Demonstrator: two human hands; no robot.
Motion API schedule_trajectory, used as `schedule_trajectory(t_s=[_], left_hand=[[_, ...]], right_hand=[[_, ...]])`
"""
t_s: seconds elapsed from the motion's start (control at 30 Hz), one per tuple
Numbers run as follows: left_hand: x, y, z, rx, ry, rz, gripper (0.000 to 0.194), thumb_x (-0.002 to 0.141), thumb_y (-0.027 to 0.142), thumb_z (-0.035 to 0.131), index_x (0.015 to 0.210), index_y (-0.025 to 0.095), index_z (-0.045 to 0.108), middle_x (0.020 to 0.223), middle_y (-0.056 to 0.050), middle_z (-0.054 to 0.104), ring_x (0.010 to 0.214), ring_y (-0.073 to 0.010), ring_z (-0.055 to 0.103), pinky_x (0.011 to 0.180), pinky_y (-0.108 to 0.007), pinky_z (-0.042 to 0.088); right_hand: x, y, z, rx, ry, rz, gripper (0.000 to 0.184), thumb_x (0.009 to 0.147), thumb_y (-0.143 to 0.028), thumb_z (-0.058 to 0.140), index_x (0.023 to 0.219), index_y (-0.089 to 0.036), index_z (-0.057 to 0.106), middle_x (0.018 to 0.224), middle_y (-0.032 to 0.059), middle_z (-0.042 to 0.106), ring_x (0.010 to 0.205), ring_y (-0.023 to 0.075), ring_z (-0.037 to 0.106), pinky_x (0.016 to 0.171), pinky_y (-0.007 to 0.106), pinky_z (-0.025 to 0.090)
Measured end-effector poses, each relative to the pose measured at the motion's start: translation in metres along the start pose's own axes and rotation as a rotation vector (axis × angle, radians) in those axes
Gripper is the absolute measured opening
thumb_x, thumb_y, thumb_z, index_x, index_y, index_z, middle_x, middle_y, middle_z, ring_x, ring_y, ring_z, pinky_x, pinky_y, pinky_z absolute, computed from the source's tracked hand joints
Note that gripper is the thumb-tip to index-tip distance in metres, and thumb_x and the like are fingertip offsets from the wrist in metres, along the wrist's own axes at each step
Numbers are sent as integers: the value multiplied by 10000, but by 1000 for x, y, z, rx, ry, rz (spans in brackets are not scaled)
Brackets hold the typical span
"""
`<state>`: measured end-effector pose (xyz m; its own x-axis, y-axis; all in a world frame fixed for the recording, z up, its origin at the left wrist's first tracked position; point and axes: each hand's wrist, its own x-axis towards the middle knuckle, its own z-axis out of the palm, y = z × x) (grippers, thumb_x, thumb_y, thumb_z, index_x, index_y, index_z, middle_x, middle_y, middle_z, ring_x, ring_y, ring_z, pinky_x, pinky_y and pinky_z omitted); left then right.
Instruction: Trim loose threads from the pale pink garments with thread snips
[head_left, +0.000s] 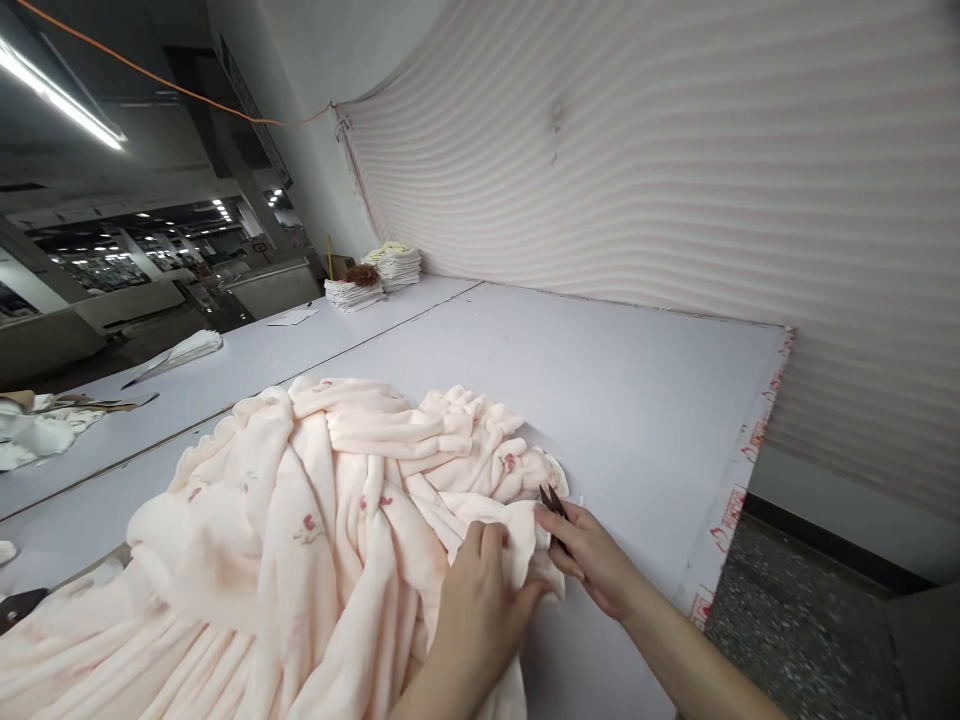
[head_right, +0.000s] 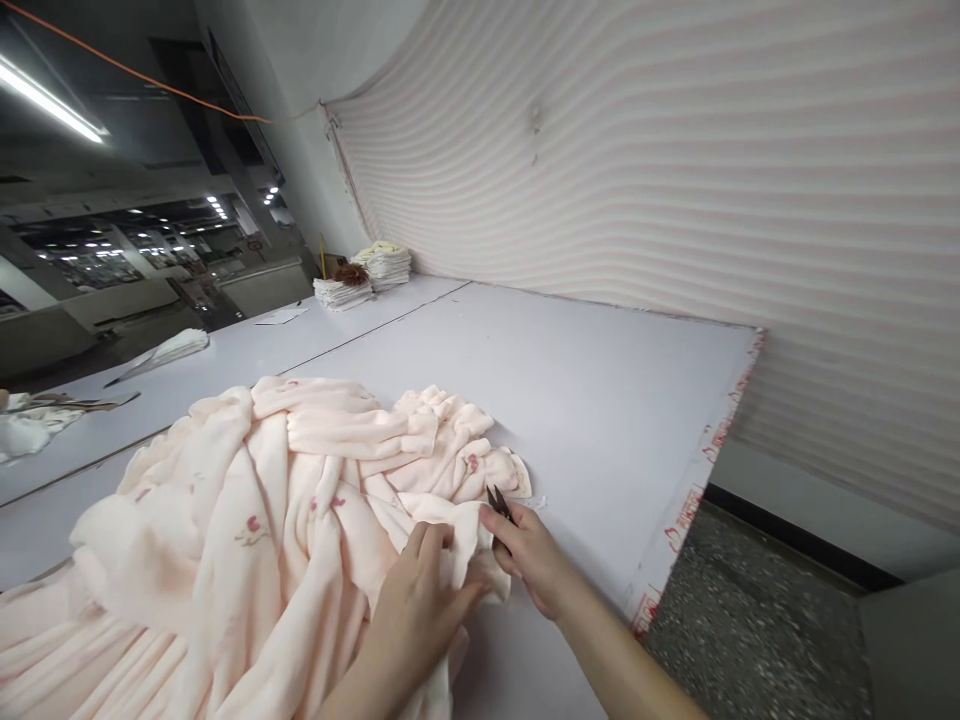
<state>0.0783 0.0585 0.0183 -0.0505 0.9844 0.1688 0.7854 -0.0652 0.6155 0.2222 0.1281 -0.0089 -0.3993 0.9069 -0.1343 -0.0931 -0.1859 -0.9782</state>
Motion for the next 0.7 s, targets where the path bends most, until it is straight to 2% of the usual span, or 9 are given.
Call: schedule_trajectory(t_s=[0.07, 0.1, 0.17, 0.2, 0.3, 0.4, 0.5, 0.63, 0.7], left_hand=[[-1, -5, 9, 33, 122, 75, 116, 757, 135, 497, 854, 197, 508, 828, -40, 545, 751, -203, 533, 667, -301, 411], [-1, -8, 9, 25, 166, 107, 137, 766, 97, 449, 842, 199, 499, 803, -33, 535, 739, -194, 526, 665, -296, 413], [-1, -14, 6, -20, 209, 148, 179, 761, 56, 408, 830, 200, 489, 800, -31, 524, 743, -183, 525, 664, -286, 422], [-1, -17, 3, -47, 213, 154, 187, 755, 48, 405, 829, 200, 486, 835, -38, 526, 769, -182, 530, 670, -282, 430], [0, -21, -4, -99, 217, 153, 213, 752, 34, 402, 856, 198, 489, 982, -68, 521, 899, -189, 537, 723, -285, 452], [2, -21, -5, -85, 245, 220, 249, 749, 11, 381, 872, 197, 492, 973, -67, 528, 914, -185, 538, 754, -299, 458], [3, -18, -6, -33, 244, 323, 276, 738, -13, 361, 851, 196, 502, 917, -60, 556, 864, -178, 544, 742, -300, 462], [3, -15, -7, 23, 238, 374, 263, 746, -21, 379, 826, 188, 517, 883, -54, 592, 823, -171, 540, 707, -278, 456], [4, -16, -7, 34, 235, 378, 259, 746, -21, 392, 828, 184, 526, 895, -55, 595, 833, -169, 539, 716, -273, 454]], right_hand=[[-2, -2, 4, 106, 32, 38, 375, 809, -535, 513, 686, -193, 422, 499, -111, 270, 381, 31, 138, 365, 182, 130], [-2, -2, 4, 99, 64, 22, 366, 804, -531, 523, 701, -191, 436, 509, -101, 301, 384, 37, 183, 366, 181, 164], [-4, -3, 2, -62, 159, -98, 329, 799, -508, 540, 755, -187, 489, 583, -54, 434, 456, 77, 370, 411, 191, 307], [-6, -4, 1, -182, 214, -182, 300, 800, -486, 549, 795, -188, 517, 664, -20, 506, 553, 112, 466, 475, 210, 384], [-18, -11, -5, -510, 289, -360, 236, 825, -413, 540, 936, -208, 573, 941, 56, 585, 832, 187, 563, 645, 259, 475], [-31, -22, -6, -646, 123, -350, 231, 854, -377, 516, 1016, -242, 609, 985, 59, 608, 852, 189, 594, 670, 262, 490], [-33, -31, -2, -677, -10, -337, 199, 854, -355, 525, 951, -251, 664, 920, 44, 655, 826, 197, 613, 713, 285, 489], [-28, -36, 3, -729, -82, -342, 174, 843, -296, 531, 790, -255, 691, 770, 13, 666, 720, 185, 599, 644, 271, 467], [-27, -37, 5, -747, -85, -333, 190, 851, -302, 520, 771, -255, 686, 749, 7, 661, 705, 180, 591, 629, 263, 457]])
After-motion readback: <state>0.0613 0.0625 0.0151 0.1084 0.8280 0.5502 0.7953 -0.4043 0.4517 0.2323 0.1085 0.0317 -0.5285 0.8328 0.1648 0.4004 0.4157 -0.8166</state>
